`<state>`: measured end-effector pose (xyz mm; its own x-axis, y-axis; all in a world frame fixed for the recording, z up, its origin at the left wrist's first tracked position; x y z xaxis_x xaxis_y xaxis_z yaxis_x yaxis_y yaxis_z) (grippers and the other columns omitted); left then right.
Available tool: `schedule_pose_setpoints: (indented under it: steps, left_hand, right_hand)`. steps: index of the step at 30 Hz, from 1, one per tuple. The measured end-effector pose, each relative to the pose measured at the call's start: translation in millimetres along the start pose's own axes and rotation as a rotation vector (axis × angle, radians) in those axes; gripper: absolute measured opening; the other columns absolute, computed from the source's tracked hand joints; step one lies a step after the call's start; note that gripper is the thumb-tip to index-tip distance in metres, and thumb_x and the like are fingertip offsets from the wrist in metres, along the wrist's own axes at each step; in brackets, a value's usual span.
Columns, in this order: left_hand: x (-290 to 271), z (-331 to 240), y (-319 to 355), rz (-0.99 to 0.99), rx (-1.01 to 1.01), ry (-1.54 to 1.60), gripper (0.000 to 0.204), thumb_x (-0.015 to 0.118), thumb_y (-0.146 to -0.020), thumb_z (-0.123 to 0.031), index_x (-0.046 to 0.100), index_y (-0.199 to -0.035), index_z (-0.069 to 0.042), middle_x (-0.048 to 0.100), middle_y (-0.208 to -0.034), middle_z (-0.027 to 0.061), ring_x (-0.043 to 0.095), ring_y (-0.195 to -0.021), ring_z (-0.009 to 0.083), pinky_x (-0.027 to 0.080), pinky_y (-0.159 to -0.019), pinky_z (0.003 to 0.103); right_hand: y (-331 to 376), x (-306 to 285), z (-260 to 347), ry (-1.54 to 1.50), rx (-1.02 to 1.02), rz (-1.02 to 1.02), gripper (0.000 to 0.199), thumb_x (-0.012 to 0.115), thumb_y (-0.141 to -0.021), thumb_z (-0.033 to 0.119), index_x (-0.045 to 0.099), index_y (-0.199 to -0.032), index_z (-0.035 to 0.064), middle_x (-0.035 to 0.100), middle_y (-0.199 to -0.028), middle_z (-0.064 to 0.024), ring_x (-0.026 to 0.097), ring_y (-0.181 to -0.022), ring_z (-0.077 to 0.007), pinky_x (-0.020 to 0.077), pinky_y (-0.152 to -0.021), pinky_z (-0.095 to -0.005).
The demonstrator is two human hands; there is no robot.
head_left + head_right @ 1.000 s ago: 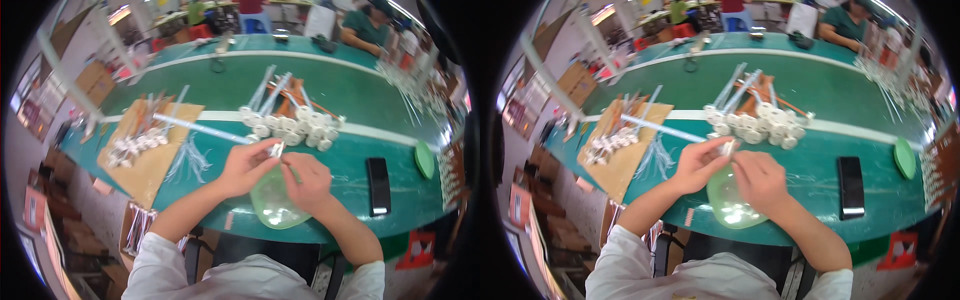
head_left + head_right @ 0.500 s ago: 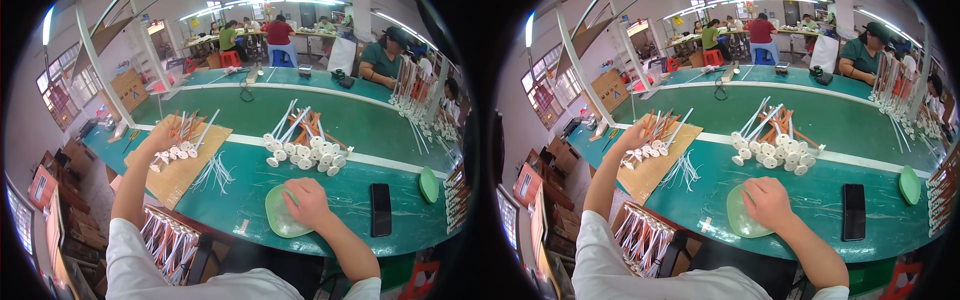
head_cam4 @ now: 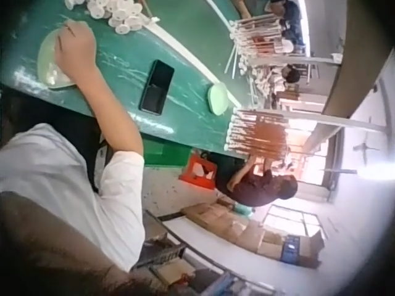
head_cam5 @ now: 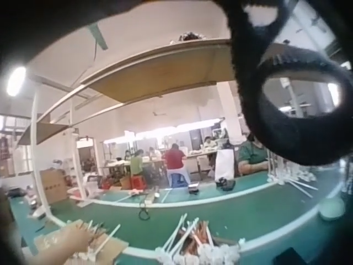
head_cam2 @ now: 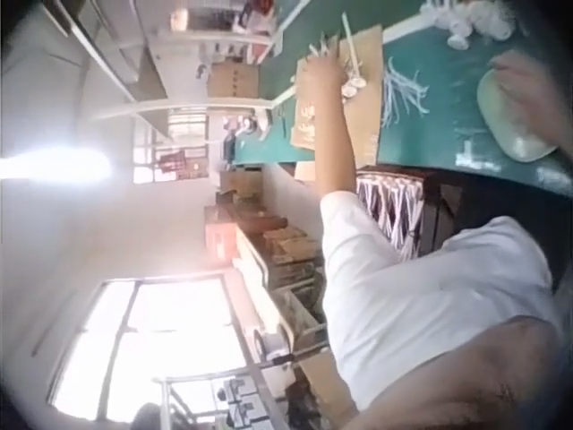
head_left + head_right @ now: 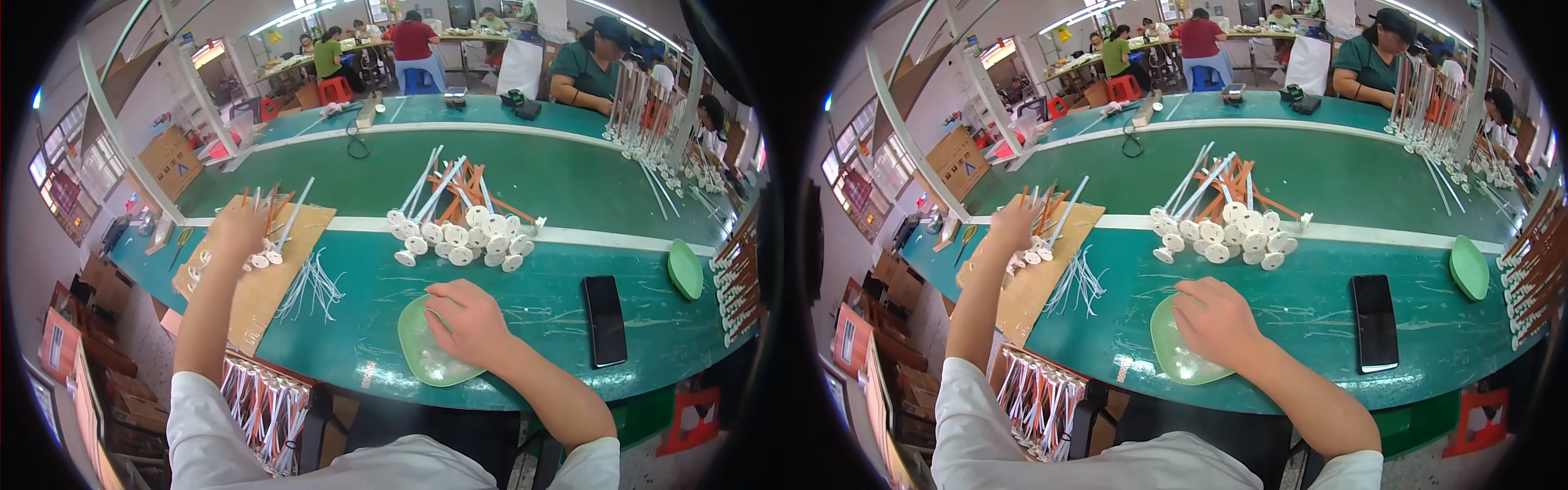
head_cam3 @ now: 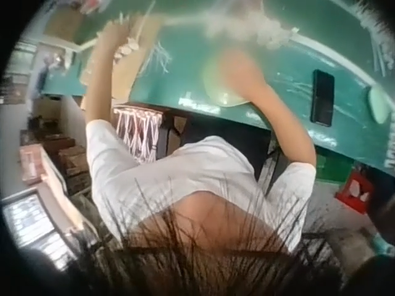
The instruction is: Assembling plastic disc and rod components using cable ties on a production line.
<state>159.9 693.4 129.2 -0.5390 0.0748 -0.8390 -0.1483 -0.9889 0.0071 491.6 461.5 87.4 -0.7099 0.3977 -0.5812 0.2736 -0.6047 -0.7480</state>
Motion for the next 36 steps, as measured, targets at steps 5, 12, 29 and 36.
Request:
schedule_pose_setpoints:
  steps: [5,12,29,36]
  left_hand:
    - [-28,-136,-31,-0.391,0.487,0.782,0.059,0.069,-0.083,-0.010,0.052,-0.139,-0.017,0.067,-0.107,0.0188,0.063,-0.106,0.0402,0.050,-0.090,0.050]
    - [-41,-221,-37,-0.413,0.688,1.079,0.046,0.066,-0.079,0.002,0.065,-0.123,-0.012,0.062,-0.099,0.0163,0.062,-0.096,0.0367,0.051,-0.087,0.044]
    - [-107,-217,122,-0.813,0.752,1.346,0.026,0.074,-0.084,-0.004,0.070,-0.109,-0.001,0.074,-0.093,0.0150,0.074,-0.079,0.0254,0.056,-0.071,0.032]
    - [-92,-238,138,-0.688,0.953,1.385,0.043,0.072,-0.071,0.003,0.068,-0.114,0.001,0.074,-0.094,0.0156,0.073,-0.081,0.0315,0.057,-0.070,0.035]
  right_hand:
    - [0,2,-1,0.001,-0.016,0.000,0.017,0.075,-0.076,0.004,0.068,-0.091,0.0032,0.069,-0.105,-0.0127,0.067,-0.089,-0.0310,0.0566,-0.075,-0.0396]
    - [-1,-4,-4,0.020,-0.011,-0.017,0.016,0.074,-0.074,0.004,0.068,-0.088,0.0029,0.069,-0.104,-0.0131,0.067,-0.089,-0.0311,0.0563,-0.075,-0.0391]
    - [-6,-32,-7,0.072,0.063,-0.264,0.029,0.080,-0.072,0.002,0.068,-0.098,-0.0006,0.071,-0.094,-0.0128,0.068,-0.071,-0.0243,0.0559,-0.061,-0.0311]
    - [-8,-24,-1,-0.002,-0.010,-0.215,0.026,0.081,-0.068,0.002,0.069,-0.091,0.0026,0.069,-0.077,-0.0074,0.067,-0.061,-0.0197,0.0539,-0.054,-0.0274]
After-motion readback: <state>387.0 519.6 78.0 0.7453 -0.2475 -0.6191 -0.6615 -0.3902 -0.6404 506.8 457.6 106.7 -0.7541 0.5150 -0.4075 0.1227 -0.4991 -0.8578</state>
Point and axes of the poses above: each hand's wrist, its own y-axis away from the middle knuckle, its own x-axis out of the palm, z = x × y, the point moved 8 cm from there along -y, towards the middle knuckle
